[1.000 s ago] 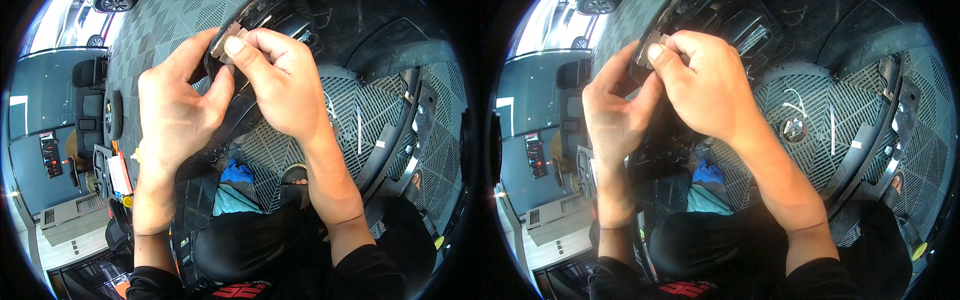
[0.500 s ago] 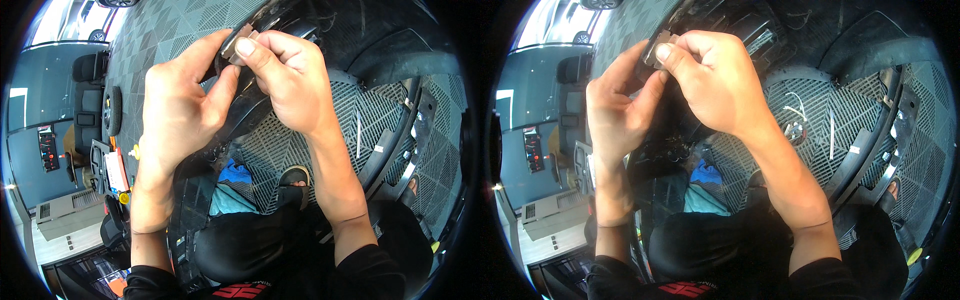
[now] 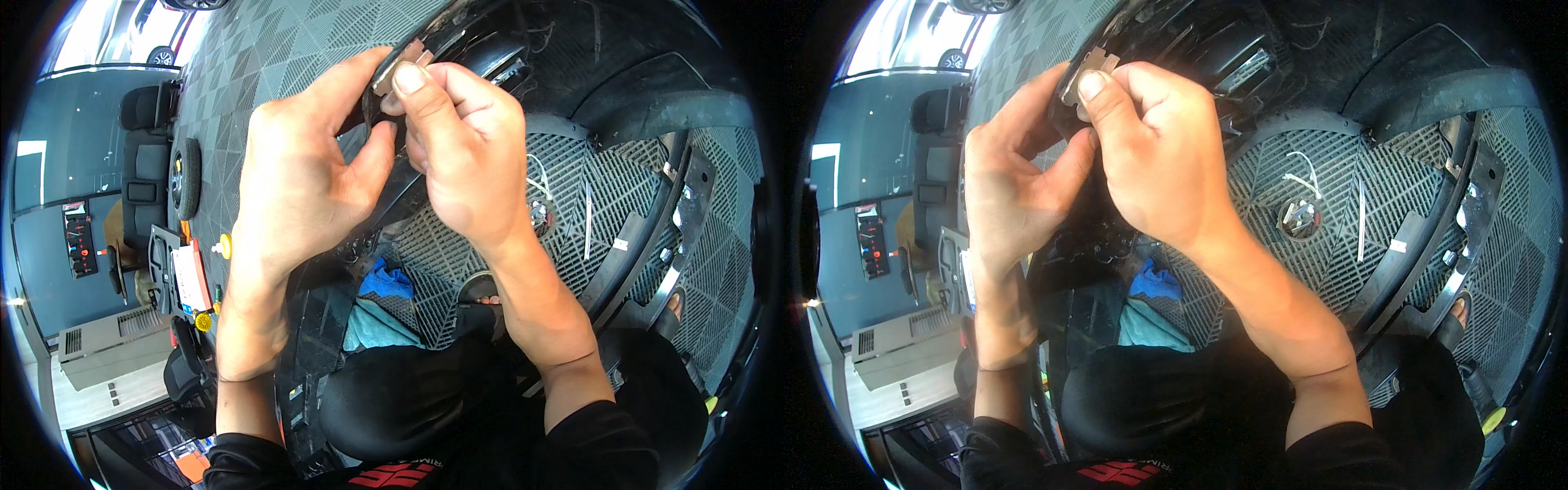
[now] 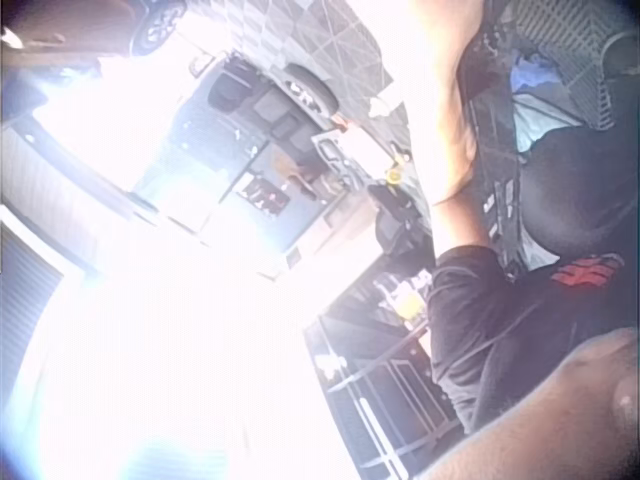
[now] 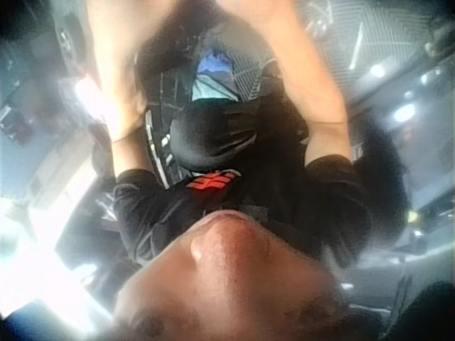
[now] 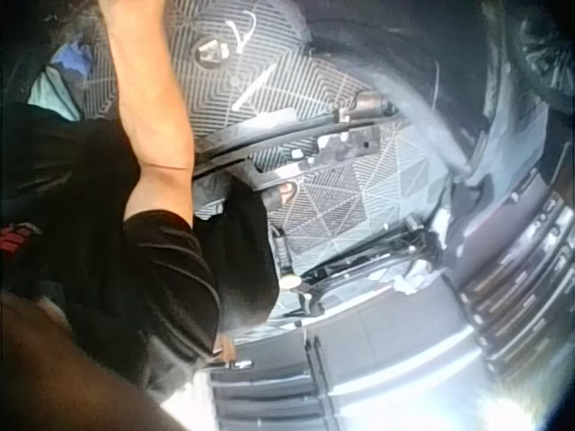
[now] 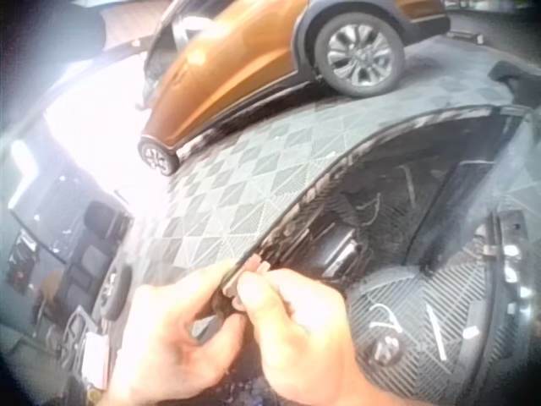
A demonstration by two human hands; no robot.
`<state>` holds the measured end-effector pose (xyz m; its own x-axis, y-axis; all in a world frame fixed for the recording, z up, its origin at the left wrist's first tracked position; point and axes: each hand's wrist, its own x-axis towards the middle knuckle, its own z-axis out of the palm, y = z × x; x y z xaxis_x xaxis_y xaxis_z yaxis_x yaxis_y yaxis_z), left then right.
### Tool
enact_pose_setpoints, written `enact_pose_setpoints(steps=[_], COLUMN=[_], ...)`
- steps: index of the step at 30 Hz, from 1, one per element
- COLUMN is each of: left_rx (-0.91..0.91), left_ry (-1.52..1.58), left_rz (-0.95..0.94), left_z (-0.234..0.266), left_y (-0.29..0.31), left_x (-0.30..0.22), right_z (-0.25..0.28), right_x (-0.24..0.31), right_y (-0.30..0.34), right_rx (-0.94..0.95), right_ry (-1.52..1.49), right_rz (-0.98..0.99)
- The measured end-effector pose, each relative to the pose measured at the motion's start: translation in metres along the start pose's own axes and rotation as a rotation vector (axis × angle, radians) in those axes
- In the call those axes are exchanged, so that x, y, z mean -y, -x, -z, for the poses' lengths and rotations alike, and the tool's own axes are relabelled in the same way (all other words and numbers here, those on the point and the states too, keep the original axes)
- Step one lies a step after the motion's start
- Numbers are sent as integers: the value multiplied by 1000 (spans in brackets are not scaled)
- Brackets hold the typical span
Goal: The person applies a white adhesive strip along the inner edge of a black plastic car trim piece, then presses it into place and smooths it down. The person works on multiple sections of the trim, ensuring the adhesive adheres properly.
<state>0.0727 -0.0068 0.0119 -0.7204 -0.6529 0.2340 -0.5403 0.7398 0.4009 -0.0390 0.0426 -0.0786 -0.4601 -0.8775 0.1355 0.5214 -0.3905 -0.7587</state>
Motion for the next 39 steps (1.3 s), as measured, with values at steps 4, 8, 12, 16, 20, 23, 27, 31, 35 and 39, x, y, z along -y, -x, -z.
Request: enact_pose_setpoints(steps=[4, 8, 12, 16, 20, 23, 27, 31, 35, 39], left_rx=[-34, -37, -2, -23, 6, 25, 22, 28, 30, 89], left_ry=[74, 82, 82, 136, 175, 160, 184, 204, 212, 174], left_rz=[-26, -44, -7, -27, 29, 11, 51, 49, 34, 74], left_z=[-3, -2, 2, -2, 2, 3, 3, 2, 5, 7], left_y=[0, 1, 0, 0, 1, 0, 0, 1, 2, 1], left_x=[6, 7, 1, 6, 7, 8, 5, 4, 6, 2], right_z=[5, 13, 14, 11, 4, 9, 7, 3, -3, -4], right_x=[-3, -4, -3, -13, -9, -6, -11, -18, -19, -20], right_y=[-1, -5, -6, -6, -3, -3, -5, -2, -1, -2], right_rx=[12, 65, 52, 39, -11, 17, 20, -17, -22, -38], right_ry=[180, 290, 225, 132, 94, 231, 200, 98, -19, -59], right_rz=[100, 190, 120, 136, 77, 92, 176, 185, 144, 129])
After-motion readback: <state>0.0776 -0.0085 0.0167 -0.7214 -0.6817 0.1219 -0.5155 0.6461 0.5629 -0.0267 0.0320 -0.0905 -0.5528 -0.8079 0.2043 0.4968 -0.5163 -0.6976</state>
